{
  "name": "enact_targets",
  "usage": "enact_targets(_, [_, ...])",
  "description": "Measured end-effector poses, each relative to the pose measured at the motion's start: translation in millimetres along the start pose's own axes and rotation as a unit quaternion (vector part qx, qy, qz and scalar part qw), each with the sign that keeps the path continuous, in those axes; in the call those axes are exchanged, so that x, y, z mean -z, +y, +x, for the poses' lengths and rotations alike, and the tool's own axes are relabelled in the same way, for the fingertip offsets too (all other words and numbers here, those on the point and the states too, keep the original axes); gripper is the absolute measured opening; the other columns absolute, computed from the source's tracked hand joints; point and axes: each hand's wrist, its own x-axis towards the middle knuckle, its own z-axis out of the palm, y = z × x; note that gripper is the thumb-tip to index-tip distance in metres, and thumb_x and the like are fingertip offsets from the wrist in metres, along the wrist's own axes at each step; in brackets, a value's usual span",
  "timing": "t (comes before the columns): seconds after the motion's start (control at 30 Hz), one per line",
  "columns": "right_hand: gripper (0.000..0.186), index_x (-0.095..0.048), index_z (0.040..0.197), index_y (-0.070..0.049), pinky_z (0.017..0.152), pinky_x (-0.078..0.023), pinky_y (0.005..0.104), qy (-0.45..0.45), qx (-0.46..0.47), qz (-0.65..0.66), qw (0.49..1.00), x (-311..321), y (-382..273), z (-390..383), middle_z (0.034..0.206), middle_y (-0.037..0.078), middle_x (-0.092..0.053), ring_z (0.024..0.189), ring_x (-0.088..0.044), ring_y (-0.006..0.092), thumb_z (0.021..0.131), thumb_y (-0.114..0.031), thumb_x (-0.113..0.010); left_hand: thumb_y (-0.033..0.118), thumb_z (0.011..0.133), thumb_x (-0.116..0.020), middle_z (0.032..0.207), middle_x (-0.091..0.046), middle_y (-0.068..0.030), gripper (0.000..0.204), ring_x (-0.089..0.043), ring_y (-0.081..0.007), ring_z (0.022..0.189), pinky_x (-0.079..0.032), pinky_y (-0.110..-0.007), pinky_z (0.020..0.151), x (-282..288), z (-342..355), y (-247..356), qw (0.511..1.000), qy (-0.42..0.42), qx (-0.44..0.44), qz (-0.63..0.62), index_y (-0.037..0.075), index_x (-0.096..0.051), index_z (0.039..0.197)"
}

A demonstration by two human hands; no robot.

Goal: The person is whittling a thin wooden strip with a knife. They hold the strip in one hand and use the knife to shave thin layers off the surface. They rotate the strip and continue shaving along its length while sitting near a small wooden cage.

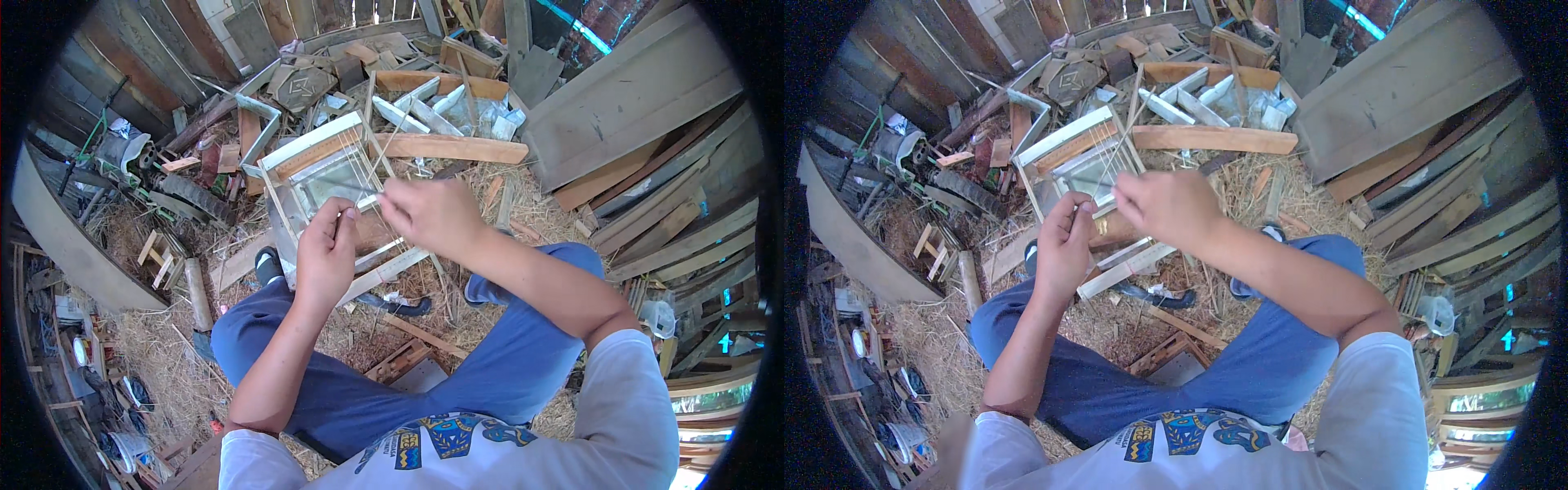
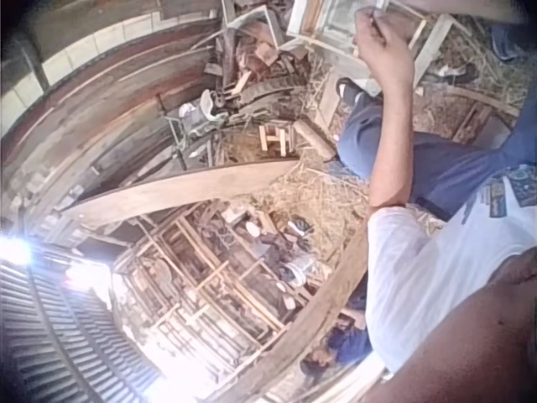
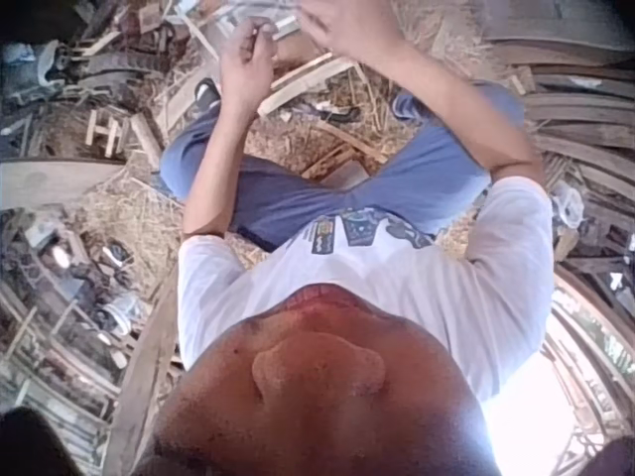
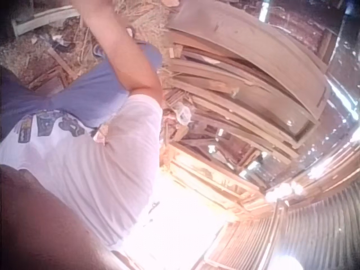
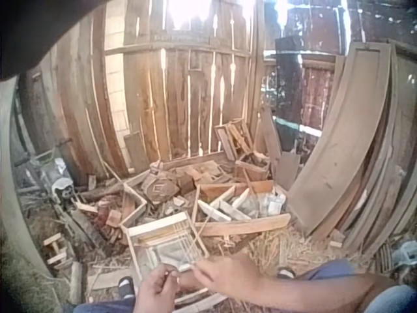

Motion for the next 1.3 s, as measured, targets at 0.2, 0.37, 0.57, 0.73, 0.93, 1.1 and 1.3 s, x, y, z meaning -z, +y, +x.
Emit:
enact_targets(0.2, [0.017, -0.066, 0.088, -0.016, 0.055, -0.053, 0.0464, 0.041, -0.058, 0.014, 0.997, -1, 27, 15, 0.071, 0.010, -0.069, 0.063, -0.069, 0.0339, 0.097, -0.031, -0.065, 0.013, 0.108, -0.054, 0.070, -0.045, 0.0050, 0.014, -0.039, -0.0041, 0.065, -0.033, -0.026, 0.056, -1, 1, -2, 1.000, -0.004, 0.006, -0.008, 0.002, -0.060, 0.102])
enact_targets(0.37, [0.014, -0.066, 0.090, -0.017, 0.058, -0.054, 0.0465, 0.012, -0.027, 0.023, 0.999, -8, 33, 10, 0.073, 0.009, -0.070, 0.067, -0.071, 0.0336, 0.095, -0.029, -0.066, 0.012, 0.109, -0.054, 0.072, -0.044, 0.0056, 0.014, -0.038, -0.0021, 0.067, -0.031, -0.024, 0.058, -1, -2, -7, 0.999, -0.011, 0.021, -0.025, 0.001, -0.060, 0.104])
enact_targets(0.57, [0.035, -0.067, 0.091, -0.008, 0.055, -0.050, 0.0441, 0.081, -0.263, 0.211, 0.938, 11, 112, 34, 0.075, 0.008, -0.067, 0.058, -0.062, 0.0263, 0.104, -0.039, -0.058, 0.013, 0.110, -0.052, 0.087, -0.056, 0.0044, 0.013, -0.047, -0.0030, 0.080, -0.038, -0.023, 0.070, -10, -4, -3, 0.995, -0.059, 0.056, -0.065, 0.003, -0.059, 0.106])
enact_targets(0.73, [0.029, -0.060, 0.108, -0.006, 0.041, -0.030, 0.0227, 0.017, -0.371, 0.563, 0.738, 25, 77, 35, 0.078, -0.005, -0.054, 0.046, -0.036, 0.0014, 0.107, -0.035, -0.062, 0.012, 0.110, -0.052, 0.086, -0.055, 0.0031, 0.011, -0.046, -0.0047, 0.072, -0.037, -0.024, 0.064, -11, 0, -13, 0.990, -0.078, 0.058, -0.103, 0.004, -0.056, 0.105])
enact_targets(0.93, [0.020, -0.058, 0.105, -0.007, 0.040, -0.029, 0.0225, 0.050, -0.345, 0.607, 0.715, 17, 81, 31, 0.086, -0.002, -0.059, 0.046, -0.038, 0.0017, 0.104, -0.025, -0.067, 0.008, 0.109, -0.053, 0.076, -0.049, 0.0039, 0.006, -0.045, -0.0043, 0.069, -0.038, -0.024, 0.060, -22, -4, -4, 0.985, -0.109, 0.074, -0.109, 0.003, -0.054, 0.105])
enact_targets(1.1, [0.021, -0.059, 0.110, -0.007, 0.041, -0.030, 0.0229, 0.031, -0.329, 0.616, 0.715, 15, 79, 31, 0.083, -0.003, -0.058, 0.045, -0.038, 0.0018, 0.103, -0.025, -0.068, 0.015, 0.111, -0.051, 0.076, -0.053, 0.0017, 0.013, -0.048, -0.0054, 0.066, -0.039, -0.024, 0.059, -19, -4, -4, 0.981, -0.155, 0.083, -0.083, 0.004, -0.055, 0.105])
enact_targets(1.3, [0.021, -0.060, 0.111, -0.007, 0.042, -0.031, 0.0226, 0.015, -0.311, 0.607, 0.731, 15, 61, 29, 0.082, -0.002, -0.058, 0.047, -0.039, 0.0025, 0.104, -0.026, -0.066, 0.019, 0.113, -0.047, 0.075, -0.052, 0.0033, 0.019, -0.042, -0.0041, 0.062, -0.034, -0.022, 0.055, -18, -1, -4, 0.965, -0.170, 0.125, -0.153, 0.005, -0.058, 0.106])
